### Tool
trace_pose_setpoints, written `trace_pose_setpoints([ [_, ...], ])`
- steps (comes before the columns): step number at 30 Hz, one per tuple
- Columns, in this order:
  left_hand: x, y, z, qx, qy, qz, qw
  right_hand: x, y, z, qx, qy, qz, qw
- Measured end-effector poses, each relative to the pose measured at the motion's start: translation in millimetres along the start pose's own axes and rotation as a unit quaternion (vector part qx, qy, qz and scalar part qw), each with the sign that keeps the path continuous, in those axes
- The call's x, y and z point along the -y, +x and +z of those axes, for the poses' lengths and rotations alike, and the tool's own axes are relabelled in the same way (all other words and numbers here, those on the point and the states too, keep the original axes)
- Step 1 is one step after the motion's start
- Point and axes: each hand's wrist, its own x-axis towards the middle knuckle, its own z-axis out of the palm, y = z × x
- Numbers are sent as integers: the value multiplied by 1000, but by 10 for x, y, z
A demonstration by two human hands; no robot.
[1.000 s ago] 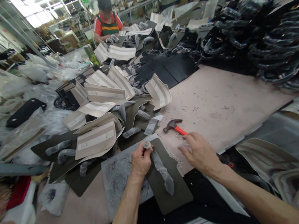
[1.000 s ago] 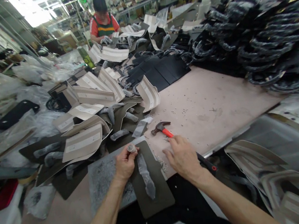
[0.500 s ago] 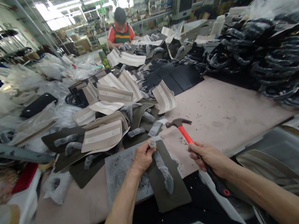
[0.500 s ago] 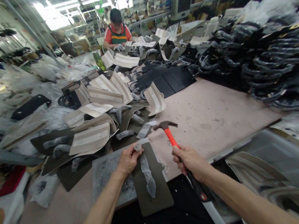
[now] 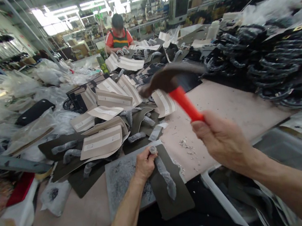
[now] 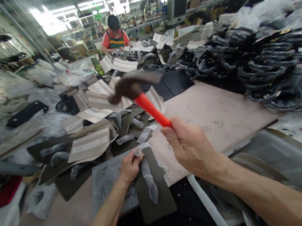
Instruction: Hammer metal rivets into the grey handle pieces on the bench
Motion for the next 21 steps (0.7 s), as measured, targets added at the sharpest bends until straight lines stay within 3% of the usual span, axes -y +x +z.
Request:
trace_pose_setpoints([
  [2, 1, 2, -1, 3, 7, -3, 1000, 16, -71, 45, -93, 48, 21, 994],
  [3, 2, 2, -2, 4, 10, -4, 1000, -27, -146, 99, -86, 42, 16, 995],
  [5, 8, 2, -4, 5, 15, -4, 1000, -181, -317, 219, 28, -31, -7, 999],
  [7, 17, -1, -1, 6, 20, -3, 1000, -340, -431, 287, 182, -127, -19, 975],
  [9, 28, -6, 4, 5, 20, -5, 1000, -421, -443, 280, 248, -183, 2, 951],
  [14, 29, -23, 12, 2, 1, -17, 1000, -488, -348, 265, 200, -119, 75, 970],
  [18, 10, -25, 6, -5, -23, -22, 999, -927, -541, 513, 233, -63, 179, 954],
  [21, 12, -17, 3, -13, -30, -23, 999, -1213, -662, 667, 248, -145, 216, 933],
])
